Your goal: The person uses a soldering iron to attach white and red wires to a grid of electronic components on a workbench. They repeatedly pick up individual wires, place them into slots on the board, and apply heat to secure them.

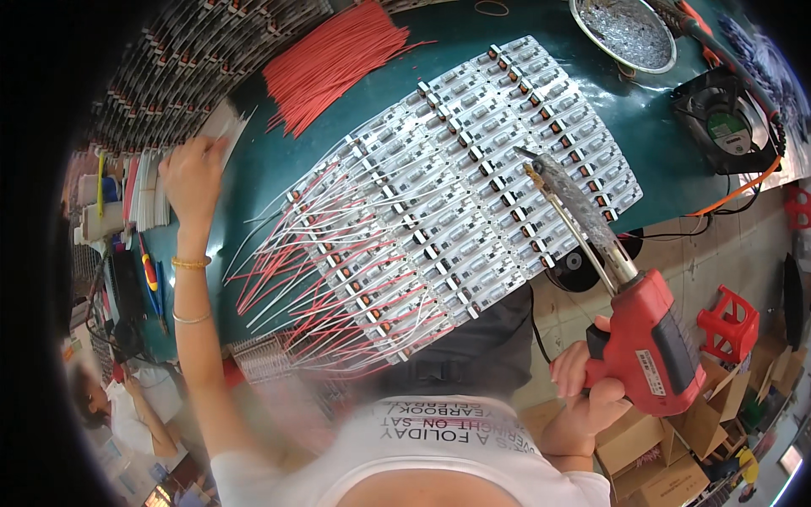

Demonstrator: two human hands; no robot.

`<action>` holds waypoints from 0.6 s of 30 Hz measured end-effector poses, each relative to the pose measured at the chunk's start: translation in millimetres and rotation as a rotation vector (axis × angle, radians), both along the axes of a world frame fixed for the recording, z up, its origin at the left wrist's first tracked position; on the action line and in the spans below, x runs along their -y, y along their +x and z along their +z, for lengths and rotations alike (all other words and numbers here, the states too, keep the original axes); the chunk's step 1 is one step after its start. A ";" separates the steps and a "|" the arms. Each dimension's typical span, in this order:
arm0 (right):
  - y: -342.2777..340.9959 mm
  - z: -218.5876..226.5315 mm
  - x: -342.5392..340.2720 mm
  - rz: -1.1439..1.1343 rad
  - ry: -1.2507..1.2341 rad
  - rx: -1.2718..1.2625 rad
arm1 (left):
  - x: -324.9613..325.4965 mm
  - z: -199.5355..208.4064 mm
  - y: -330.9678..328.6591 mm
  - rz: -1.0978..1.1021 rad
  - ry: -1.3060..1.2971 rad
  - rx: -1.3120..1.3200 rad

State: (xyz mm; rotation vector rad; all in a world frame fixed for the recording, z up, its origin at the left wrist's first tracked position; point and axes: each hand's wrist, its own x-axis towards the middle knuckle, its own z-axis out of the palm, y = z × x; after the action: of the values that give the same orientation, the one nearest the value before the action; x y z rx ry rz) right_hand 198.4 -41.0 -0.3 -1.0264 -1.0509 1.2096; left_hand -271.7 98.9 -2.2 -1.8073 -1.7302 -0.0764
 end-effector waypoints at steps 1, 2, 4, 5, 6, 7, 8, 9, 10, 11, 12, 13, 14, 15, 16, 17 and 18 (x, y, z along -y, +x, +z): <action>0.4 0.1 0.3 -0.010 -0.009 -0.006 | 1.8 1.9 1.3 -0.012 0.020 -0.012; 1.0 0.6 0.2 -0.020 -0.018 -0.013 | 2.5 3.4 1.6 -0.053 0.058 0.003; 2.6 -0.5 1.5 -0.036 -0.034 -0.021 | 6.8 7.1 1.1 -0.132 0.127 0.031; 4.1 -1.9 2.3 -0.043 -0.038 -0.020 | 9.0 11.2 4.0 -0.190 0.145 0.046; 5.2 -2.7 2.8 -0.054 -0.039 -0.015 | 9.4 15.1 10.8 -0.250 0.164 0.067; 6.4 -3.3 3.3 -0.046 -0.039 -0.019 | 9.6 20.1 21.4 -0.313 0.183 0.088; 7.5 -3.7 3.7 -0.038 -0.040 -0.023 | 13.4 25.5 39.2 -0.320 0.187 0.205; 8.2 -3.6 4.1 -0.026 -0.042 -0.030 | 21.5 34.8 68.0 -0.321 0.188 0.320; 8.2 -4.3 5.0 -0.022 -0.049 -0.035 | 30.0 41.7 95.1 -0.317 0.189 0.436; 9.1 -4.5 6.6 -0.025 -0.054 -0.035 | 35.1 46.1 119.0 -0.343 0.051 0.629; 9.9 -4.0 7.2 -0.021 -0.060 -0.039 | 39.8 50.7 140.0 -0.359 -0.090 0.816; 9.7 -2.8 9.2 -0.038 -0.066 -0.027 | 41.0 52.3 158.7 -0.414 -0.224 0.899; 8.6 -0.8 11.8 -0.052 -0.071 -0.024 | 42.0 54.1 175.4 -0.464 -0.358 0.970; 7.5 0.8 13.7 -0.062 -0.078 -0.020 | 40.9 50.3 188.3 -0.504 -0.393 1.001; 7.6 0.8 16.2 -0.054 -0.087 -0.002 | 40.9 43.9 198.5 -0.542 -0.427 1.033; 8.1 1.0 19.4 -0.047 -0.096 0.017 | 41.9 38.7 207.2 -0.522 -0.436 1.017; 8.3 1.9 23.4 -0.051 -0.103 0.039 | 41.3 33.6 215.7 -0.514 -0.448 1.001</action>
State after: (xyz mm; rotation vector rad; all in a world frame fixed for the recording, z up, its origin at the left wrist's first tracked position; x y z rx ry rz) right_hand 206.7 -64.5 1.6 -1.1537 -0.9947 1.2168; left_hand -56.0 57.6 31.4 -2.8066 -1.9123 -1.0292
